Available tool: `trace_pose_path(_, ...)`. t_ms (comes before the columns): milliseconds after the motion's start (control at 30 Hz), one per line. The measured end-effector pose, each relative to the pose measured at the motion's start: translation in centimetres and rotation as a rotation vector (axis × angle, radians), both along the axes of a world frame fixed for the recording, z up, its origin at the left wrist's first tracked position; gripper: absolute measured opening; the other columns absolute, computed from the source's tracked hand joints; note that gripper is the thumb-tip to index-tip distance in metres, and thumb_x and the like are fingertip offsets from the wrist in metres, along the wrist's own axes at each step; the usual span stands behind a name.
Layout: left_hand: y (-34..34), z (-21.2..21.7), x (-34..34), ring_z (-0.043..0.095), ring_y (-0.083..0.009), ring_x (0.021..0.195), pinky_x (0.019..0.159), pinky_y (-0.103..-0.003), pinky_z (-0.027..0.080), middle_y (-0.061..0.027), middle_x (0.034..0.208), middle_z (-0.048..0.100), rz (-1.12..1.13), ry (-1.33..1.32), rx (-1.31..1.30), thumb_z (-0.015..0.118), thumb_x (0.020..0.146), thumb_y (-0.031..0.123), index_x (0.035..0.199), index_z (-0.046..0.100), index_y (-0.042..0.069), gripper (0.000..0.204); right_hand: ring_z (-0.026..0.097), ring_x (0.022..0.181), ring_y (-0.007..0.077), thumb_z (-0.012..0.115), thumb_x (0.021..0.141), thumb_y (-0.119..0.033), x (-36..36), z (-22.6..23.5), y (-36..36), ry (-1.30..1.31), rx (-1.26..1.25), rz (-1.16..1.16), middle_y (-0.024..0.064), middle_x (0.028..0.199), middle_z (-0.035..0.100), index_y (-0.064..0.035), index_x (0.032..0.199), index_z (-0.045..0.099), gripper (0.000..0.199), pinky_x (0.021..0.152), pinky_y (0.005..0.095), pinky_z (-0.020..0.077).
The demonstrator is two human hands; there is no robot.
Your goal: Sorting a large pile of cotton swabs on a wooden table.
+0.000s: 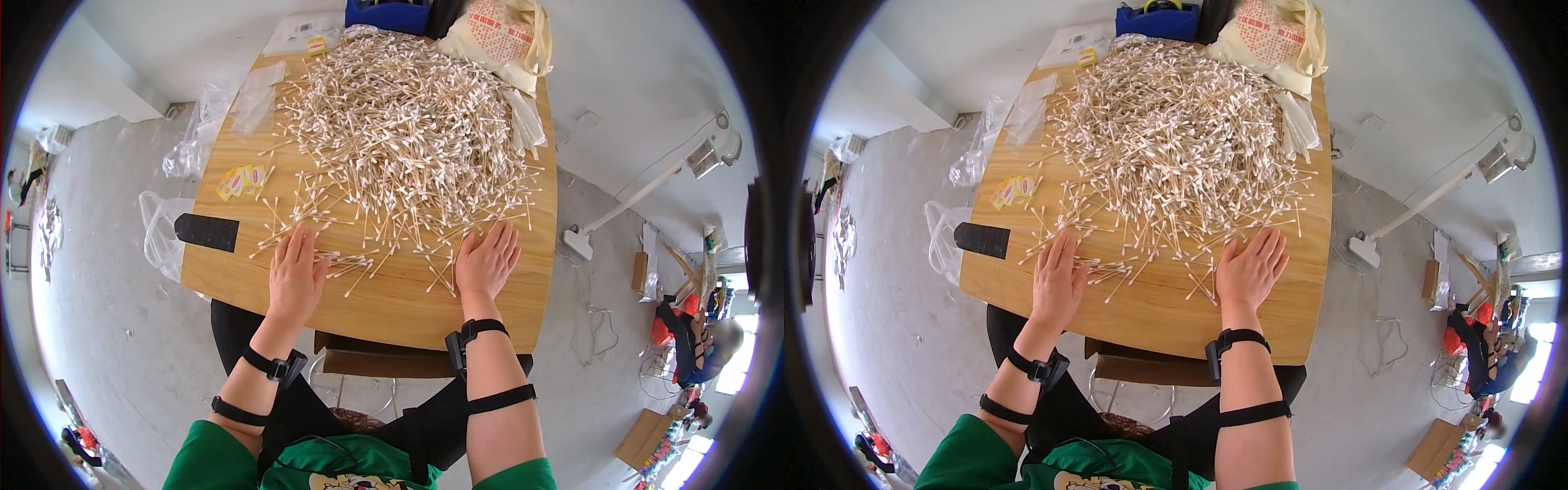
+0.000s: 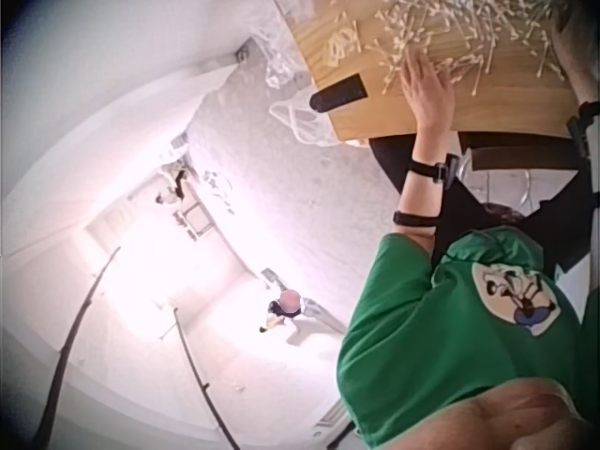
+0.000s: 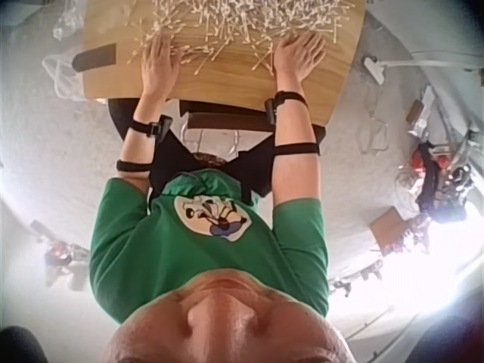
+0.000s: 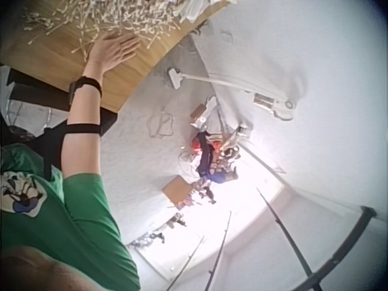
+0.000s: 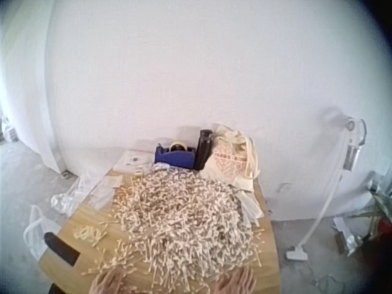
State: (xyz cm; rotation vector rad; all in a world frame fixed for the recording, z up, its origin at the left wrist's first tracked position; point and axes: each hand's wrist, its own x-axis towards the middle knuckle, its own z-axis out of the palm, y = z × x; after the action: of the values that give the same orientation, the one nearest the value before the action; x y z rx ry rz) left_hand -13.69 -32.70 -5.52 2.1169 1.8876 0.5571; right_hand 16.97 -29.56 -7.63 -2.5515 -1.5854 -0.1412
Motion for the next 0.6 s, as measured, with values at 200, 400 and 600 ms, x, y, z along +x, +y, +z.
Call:
trace_pose_path(200,5.9,-0.2,4.1,0.040,-0.0357,0.130,0.109,-0.048,0.032,-0.0151,0.142,0.045,-0.303,-0.035,0.190,0.064,0.088,0.025,0.131,0.054,0.010,0.047,0.028,0.141,0.0345,0.044,0.095,-0.039,-0.1,0.3,0.0,-0.003,0.006,0.001,0.0193,0.150,0.033,0.0034,0.143,0.034,0.065,0.117,0.0476,0.0179)
trace_pose_path(400,9.2,-0.6,7.5,0.032,-0.0361,0.137,0.112,-0.053,0.027,-0.0145,0.146,0.039,-0.373,0.091,0.122,0.060,0.091,0.038,0.133,0.055,0.017,0.047,0.027,0.142,0.0346,0.043,0.096,-0.039,-0.5,0.2,0.0,0.017,0.009,0.006,0.0196,0.150,0.033,0.0030,0.144,0.033,0.064,0.117,0.0478,0.0175)
trace_pose_path(600,4.4,0.9,6.8,0.034,-0.0351,0.136,0.112,-0.053,0.027,-0.0122,0.145,0.040,-0.486,0.006,-0.026,0.060,0.090,0.037,0.132,0.055,0.018,0.046,0.025,0.143,0.0339,0.043,0.096,-0.039,-0.4,0.8,-0.1,0.043,-0.041,-0.011,0.0197,0.151,0.032,0.0030,0.144,0.033,0.064,0.117,0.0480,0.0170)
